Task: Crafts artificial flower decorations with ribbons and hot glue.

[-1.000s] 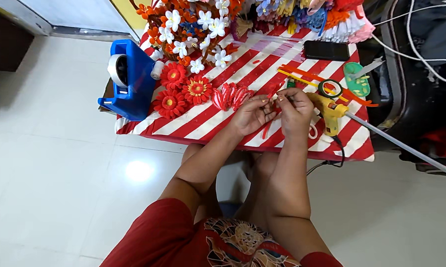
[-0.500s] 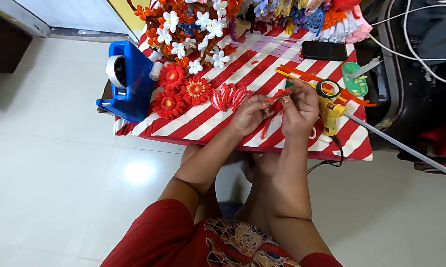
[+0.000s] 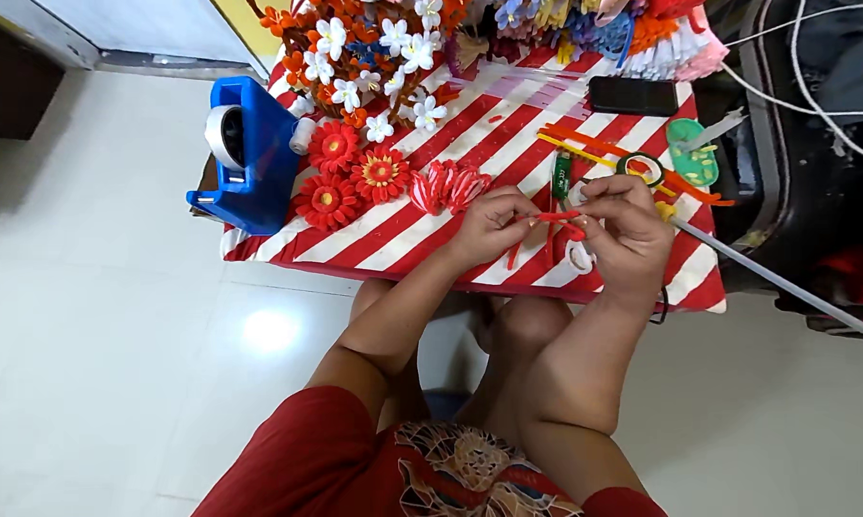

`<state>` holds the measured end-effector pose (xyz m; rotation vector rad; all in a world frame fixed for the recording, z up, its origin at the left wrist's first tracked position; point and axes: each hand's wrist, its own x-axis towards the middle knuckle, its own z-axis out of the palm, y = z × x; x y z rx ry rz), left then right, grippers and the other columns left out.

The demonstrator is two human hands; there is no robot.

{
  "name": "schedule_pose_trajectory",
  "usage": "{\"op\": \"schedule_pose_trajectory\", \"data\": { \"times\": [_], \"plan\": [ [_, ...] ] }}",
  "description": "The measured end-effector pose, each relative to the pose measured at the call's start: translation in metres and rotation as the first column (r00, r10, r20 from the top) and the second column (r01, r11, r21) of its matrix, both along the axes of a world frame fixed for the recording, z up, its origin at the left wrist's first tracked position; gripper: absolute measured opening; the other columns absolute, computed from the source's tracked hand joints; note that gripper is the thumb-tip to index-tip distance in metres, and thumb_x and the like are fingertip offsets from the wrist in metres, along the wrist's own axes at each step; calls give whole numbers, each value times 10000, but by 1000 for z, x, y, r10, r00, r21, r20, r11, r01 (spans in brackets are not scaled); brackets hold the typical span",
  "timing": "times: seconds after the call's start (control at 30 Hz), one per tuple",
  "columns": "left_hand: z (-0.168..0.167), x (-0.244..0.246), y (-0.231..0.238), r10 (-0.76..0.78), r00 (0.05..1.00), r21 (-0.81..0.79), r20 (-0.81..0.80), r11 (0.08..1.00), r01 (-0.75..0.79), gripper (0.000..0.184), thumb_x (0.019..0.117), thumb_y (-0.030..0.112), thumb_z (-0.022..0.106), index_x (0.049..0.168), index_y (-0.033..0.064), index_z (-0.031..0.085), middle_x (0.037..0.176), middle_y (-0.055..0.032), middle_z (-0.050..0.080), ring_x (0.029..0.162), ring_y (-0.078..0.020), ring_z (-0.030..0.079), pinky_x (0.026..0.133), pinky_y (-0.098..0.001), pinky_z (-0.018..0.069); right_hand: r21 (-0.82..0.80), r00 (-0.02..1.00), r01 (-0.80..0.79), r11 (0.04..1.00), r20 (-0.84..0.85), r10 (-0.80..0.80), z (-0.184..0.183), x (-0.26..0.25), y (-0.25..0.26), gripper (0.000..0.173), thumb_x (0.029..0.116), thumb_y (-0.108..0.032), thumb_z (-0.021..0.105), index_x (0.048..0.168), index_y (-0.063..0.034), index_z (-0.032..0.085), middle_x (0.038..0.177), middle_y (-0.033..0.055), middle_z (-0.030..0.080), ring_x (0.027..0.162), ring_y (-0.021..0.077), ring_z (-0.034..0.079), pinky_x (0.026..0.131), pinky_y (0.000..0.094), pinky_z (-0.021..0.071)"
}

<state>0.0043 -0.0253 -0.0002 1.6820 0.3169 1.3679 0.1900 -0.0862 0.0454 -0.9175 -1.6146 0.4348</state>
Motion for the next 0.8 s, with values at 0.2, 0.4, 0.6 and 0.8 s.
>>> {"op": "schedule_pose_trajectory", "data": {
  "times": [0.2, 0.4, 0.6, 0.8],
  "plan": [
    [2, -2, 3, 93, 994, 226, -57, 971, -78, 101, 844, 5, 638, 818, -61, 710, 794, -126, 663, 839, -160, 623, 800, -270, 511, -75, 998, -29, 997, -52, 25, 2, 1, -3, 44, 898, -98, 684, 888, -70, 716, 1169, -4, 623, 1028, 27, 607, 852, 175, 543],
    [-3, 1, 2, 201, 975, 355, -94, 922, -156, 113, 840, 18, 634, 817, -45, 726, 779, -131, 674, 814, -194, 625, 793, -297, 514, -43, 993, 120, 992, 11, -120, 1, -12, 4, 86, 824, -51, 596, 746, -37, 630, 1125, 54, 626, 1049, 55, 593, 856, 174, 514],
    [0, -2, 0, -4, 1000, -75, 8, 997, 5, 92, 891, -1, 625, 872, -58, 695, 866, -74, 659, 846, -65, 620, 783, -217, 526, -12, 981, 52, 999, -185, -53, -5, -10, 9, 110, 982, -148, 631, 971, -112, 735, 1139, -40, 655, 1039, 59, 632, 871, 229, 555],
    [3, -2, -9, -181, 934, -490, 308, 812, 318, 140, 934, 93, 587, 862, 149, 693, 820, 54, 643, 729, -31, 593, 693, -226, 525, -47, 949, 70, 996, -305, -81, -11, -8, 13, 147, 984, -112, 596, 1044, -157, 722, 1089, -57, 671, 977, 86, 650, 864, 281, 569]
  ]
}}
